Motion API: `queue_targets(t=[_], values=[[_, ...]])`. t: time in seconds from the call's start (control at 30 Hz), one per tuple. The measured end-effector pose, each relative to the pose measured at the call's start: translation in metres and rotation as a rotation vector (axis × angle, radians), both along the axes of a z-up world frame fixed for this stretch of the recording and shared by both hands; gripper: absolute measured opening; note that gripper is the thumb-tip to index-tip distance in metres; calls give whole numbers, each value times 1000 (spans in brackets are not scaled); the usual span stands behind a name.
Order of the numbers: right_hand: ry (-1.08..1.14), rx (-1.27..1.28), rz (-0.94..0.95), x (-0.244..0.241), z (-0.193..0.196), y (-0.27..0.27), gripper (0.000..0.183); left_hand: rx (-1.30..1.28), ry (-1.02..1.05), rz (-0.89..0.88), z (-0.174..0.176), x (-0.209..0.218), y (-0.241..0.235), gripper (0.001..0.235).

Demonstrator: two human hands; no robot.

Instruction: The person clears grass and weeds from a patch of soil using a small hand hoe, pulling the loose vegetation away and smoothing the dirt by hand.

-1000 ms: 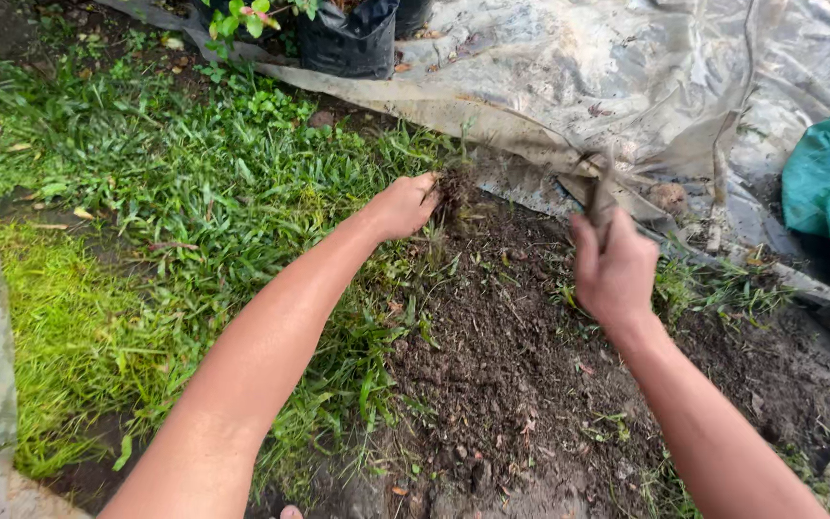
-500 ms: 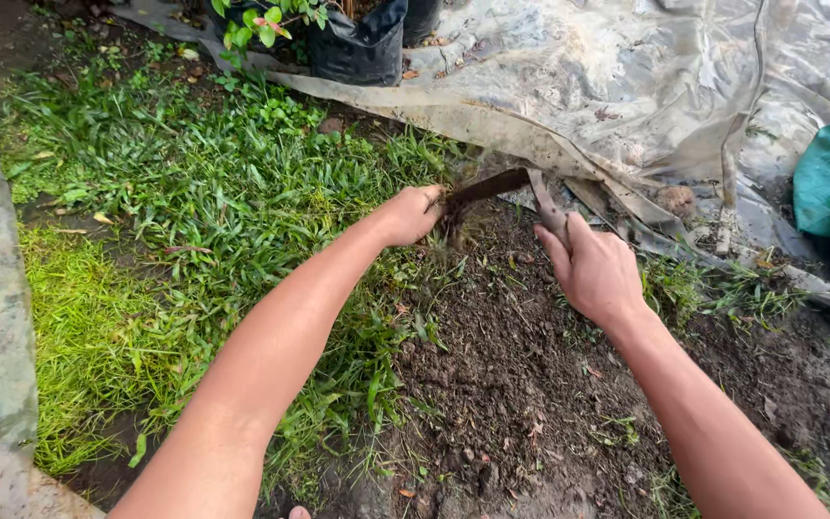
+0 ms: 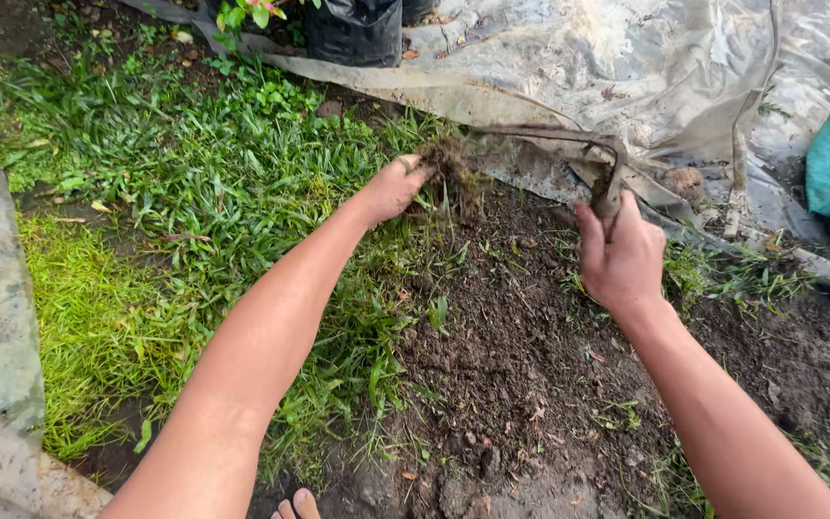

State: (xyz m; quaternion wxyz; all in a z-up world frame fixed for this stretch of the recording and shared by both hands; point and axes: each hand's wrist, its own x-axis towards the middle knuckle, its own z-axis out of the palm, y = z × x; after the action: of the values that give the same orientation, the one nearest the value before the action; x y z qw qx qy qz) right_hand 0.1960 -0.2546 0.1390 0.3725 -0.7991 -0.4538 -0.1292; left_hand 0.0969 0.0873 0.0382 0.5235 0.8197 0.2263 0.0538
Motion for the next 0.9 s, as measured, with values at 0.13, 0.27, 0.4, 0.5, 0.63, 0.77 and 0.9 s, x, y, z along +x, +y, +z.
queue_targets(t=[0.13, 0.27, 0.4, 0.5, 0.63, 0.77, 0.9], values=[[93, -641, -47, 6, 3, 15, 32, -132, 42, 21, 27, 1, -8, 70], [-120, -293, 14, -4, -10, 1, 30, -137, -12, 71, 12, 2, -1, 75], [-22, -55, 33, -11, -14, 4, 23, -93, -85, 38, -1, 7, 8, 69], [-60, -627, -35, -3, -8, 12, 33, -64, -29, 53, -8, 8, 7, 69], [-104, -183, -23, -5, -9, 5, 29, -105, -130, 67, -15, 13, 19, 67], [-70, -299, -20, -3, -4, 12, 30, -68, -96, 38, -22, 11, 15, 67], [38, -334, -35, -6, -2, 12, 27, -183, -66, 49, -5, 10, 14, 63]])
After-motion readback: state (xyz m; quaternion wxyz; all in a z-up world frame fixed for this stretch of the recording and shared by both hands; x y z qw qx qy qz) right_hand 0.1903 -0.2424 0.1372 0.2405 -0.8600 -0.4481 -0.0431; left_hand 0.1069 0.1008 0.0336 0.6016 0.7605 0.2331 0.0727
